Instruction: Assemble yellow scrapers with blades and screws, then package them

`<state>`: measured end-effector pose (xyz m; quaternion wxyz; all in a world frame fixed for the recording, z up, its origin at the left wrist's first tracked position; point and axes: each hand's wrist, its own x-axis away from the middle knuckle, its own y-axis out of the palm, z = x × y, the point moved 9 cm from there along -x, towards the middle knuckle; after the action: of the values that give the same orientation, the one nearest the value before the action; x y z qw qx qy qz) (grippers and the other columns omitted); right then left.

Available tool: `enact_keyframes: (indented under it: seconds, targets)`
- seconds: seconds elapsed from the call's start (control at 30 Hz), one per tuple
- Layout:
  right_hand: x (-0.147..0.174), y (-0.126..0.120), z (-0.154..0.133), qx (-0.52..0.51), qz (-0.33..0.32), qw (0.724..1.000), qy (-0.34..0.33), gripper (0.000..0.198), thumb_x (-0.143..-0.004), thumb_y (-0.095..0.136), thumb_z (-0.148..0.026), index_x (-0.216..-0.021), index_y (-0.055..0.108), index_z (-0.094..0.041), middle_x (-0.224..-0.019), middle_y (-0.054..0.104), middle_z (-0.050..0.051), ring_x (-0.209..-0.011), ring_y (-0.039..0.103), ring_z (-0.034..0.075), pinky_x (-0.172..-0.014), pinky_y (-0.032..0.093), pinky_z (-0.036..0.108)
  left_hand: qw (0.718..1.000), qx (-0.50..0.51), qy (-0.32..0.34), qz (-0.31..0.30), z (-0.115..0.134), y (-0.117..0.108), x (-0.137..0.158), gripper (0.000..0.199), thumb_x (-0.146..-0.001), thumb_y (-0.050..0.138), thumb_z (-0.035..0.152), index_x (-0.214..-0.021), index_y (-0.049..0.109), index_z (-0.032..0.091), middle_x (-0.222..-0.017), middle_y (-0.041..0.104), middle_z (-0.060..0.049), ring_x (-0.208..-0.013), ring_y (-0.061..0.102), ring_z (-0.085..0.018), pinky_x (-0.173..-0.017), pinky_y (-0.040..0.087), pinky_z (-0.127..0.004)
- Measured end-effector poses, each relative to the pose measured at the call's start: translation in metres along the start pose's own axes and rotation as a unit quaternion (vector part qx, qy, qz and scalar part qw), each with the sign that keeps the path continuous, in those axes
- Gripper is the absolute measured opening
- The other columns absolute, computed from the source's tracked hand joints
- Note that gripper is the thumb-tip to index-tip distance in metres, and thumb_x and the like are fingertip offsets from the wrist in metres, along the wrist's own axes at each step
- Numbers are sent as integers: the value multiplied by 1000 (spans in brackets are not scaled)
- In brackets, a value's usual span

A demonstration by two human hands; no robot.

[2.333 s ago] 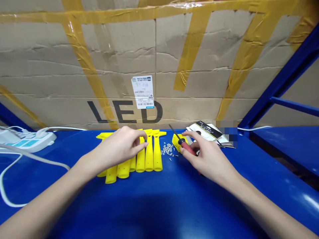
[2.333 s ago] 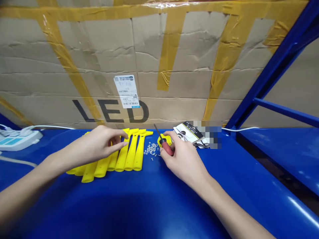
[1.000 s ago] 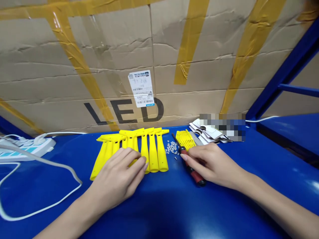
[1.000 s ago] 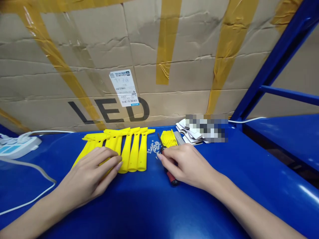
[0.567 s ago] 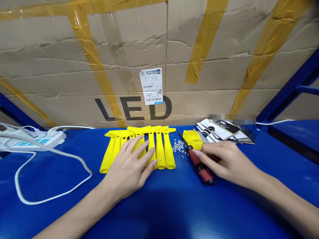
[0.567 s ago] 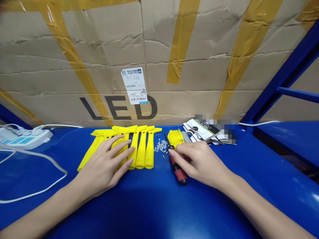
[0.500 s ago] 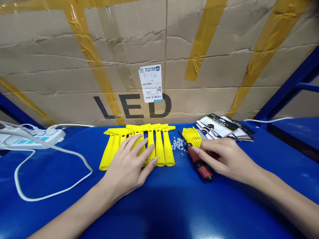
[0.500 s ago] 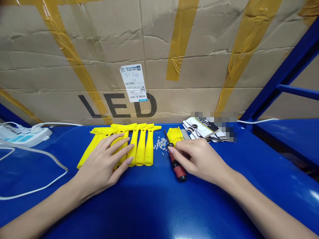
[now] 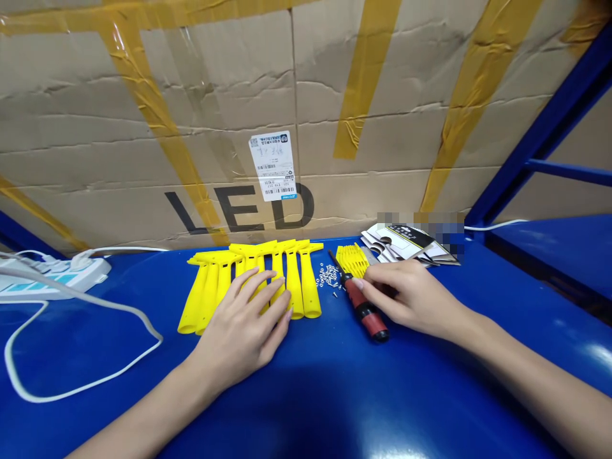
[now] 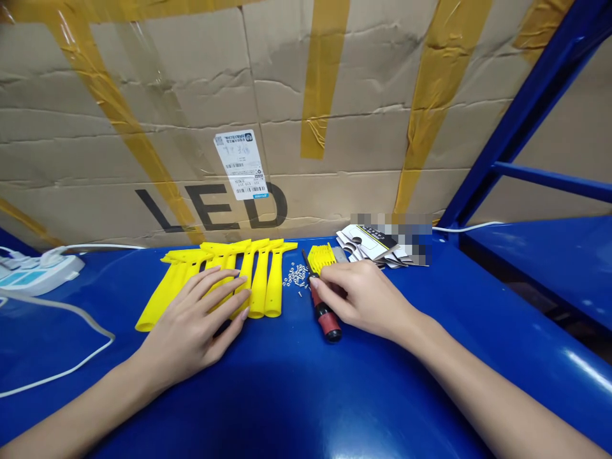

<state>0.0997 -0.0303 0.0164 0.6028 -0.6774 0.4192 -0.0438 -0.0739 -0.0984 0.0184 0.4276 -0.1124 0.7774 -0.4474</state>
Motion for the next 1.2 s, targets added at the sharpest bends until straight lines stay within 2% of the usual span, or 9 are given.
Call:
enact_keyframes:
  seconds: [0.23,0.6,1.2]
  targets:
    - [2,-3,14,4,6,998,60,13,-86,55,-20,-75,61,-18,-61,61,-1,-55,52,12,-58,35,26,1000,11,11,9,4,-1,0,19,-91,60,17,-100,74,10,-108,76,-12,-110,64,-33,-104,50,-54]
    - [2,2,22,16,-3,997,77,11,-81,58,-18,-78,68,-18,-64,64,1,-58,56,14,-58,36,27,1000,18,6,2,4,2,1,19,-92,58,18,-101,74,11,-106,76,-11,-112,63,-33,-103,49,-53]
    - [2,-1,25,-7,2,993,117,3,-78,58,-19,-76,57,-20,-65,64,-1,-58,57,14,-57,36,26,1000,22,-3,-3,8,1,-1,20,-92,58,17,-102,74,11,-107,76,-11,-111,63,-32,-103,50,-52]
